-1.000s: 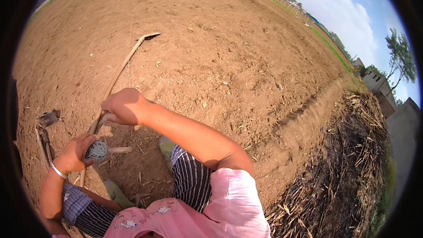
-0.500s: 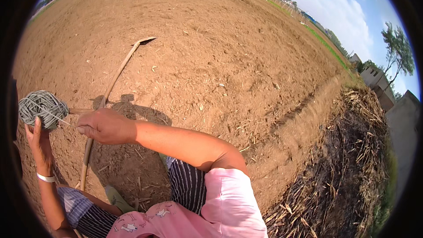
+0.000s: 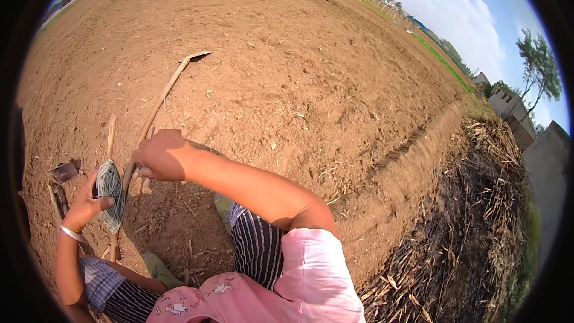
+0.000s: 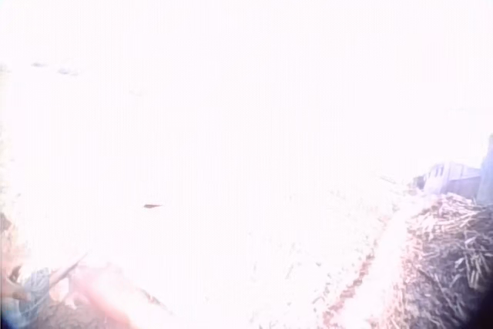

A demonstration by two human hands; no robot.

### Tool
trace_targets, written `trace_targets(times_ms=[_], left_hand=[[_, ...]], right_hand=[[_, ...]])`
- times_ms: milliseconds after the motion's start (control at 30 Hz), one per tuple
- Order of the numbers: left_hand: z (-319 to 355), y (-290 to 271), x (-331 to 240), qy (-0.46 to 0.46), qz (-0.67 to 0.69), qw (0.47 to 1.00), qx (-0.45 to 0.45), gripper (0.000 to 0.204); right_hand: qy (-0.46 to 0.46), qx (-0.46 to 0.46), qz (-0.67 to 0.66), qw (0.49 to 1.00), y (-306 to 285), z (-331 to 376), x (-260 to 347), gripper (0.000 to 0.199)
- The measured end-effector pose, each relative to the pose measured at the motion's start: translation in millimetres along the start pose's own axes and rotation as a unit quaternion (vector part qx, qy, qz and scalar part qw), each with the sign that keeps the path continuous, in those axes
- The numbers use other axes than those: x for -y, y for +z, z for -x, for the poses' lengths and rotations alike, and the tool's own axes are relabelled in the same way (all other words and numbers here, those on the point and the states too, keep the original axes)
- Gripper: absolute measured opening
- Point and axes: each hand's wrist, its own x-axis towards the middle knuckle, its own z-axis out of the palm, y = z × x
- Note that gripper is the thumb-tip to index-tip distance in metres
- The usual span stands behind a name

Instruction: The person squats in a field and winds a light-colored rope around a short wooden stick held between their hands. They repeatedly wrap the rope to form a compact bundle, occasionally adjusting the stick and rope to maintain tension.

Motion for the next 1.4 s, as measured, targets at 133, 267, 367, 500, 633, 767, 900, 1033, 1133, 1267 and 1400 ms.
trace_targets(times_ms=[133, 267, 367, 500, 633, 767, 900, 1033, 1133, 1267, 1400], left_hand=[[-3.1, 12.6, -3.3, 0.072, -0.334, 0.937, 0.071, 0.076], [7.9, 30.3, -12.7, 0.156, -0.340, 0.919, 0.128, 0.076], [19.8, 31.0, -15.6, 0.212, -0.218, 0.950, 0.076, 0.086], [24.4, -0.7, 11.9, 0.170, -0.032, 0.976, -0.136, 0.101], [6.5, -36.2, 22.0, 0.230, 0.194, 0.887, -0.351, 0.074], [6.7, -85.1, 54.1, 0.245, 0.305, 0.845, -0.364, 0.047], [9.0, -49.5, 17.6, 0.218, 0.489, 0.806, -0.254, 0.041], [13.2, -40.3, 32.7, 0.182, 0.493, 0.835, -0.163, 0.046], [19.8, -30.3, 30.7, 0.081, 0.342, 0.923, -0.159, 0.084], [8.0, -9.9, 8.9, 0.057, -0.127, 0.989, -0.042, 0.088], [3.0, 13.9, 2.5, 0.086, -0.378, 0.916, 0.102, 0.076]], right_hand=[[0.007, -0.011, -0.024, 1.000, -2.1, -0.4, -0.3, 0.030], [0.079, -0.025, -0.096, 0.992, -16.7, 8.1, -19.1, 0.033], [0.110, -0.040, -0.193, 0.974, -7.4, 18.4, -38.1, 0.036], [0.131, -0.043, -0.246, 0.960, -7.3, 19.1, -41.4, 0.037], [0.113, -0.052, -0.264, 0.957, -11.9, 11.5, -27.4, 0.035], [-0.025, -0.055, -0.331, 0.942, 5.5, -0.7, 16.7, 0.030], [-0.005, 0.082, -0.274, 0.958, 18.3, -5.6, 27.5, 0.026], [0.061, 0.023, -0.178, 0.982, 43.8, -3.3, -22.5, 0.025], [0.091, 0.017, -0.086, 0.992, 23.0, 4.4, -39.4, 0.025], [0.044, 0.003, -0.028, 0.999, -0.9, 5.4, -18.1, 0.026], [0.026, -0.010, -0.023, 0.999, -12.5, 3.8, -5.6, 0.027]])
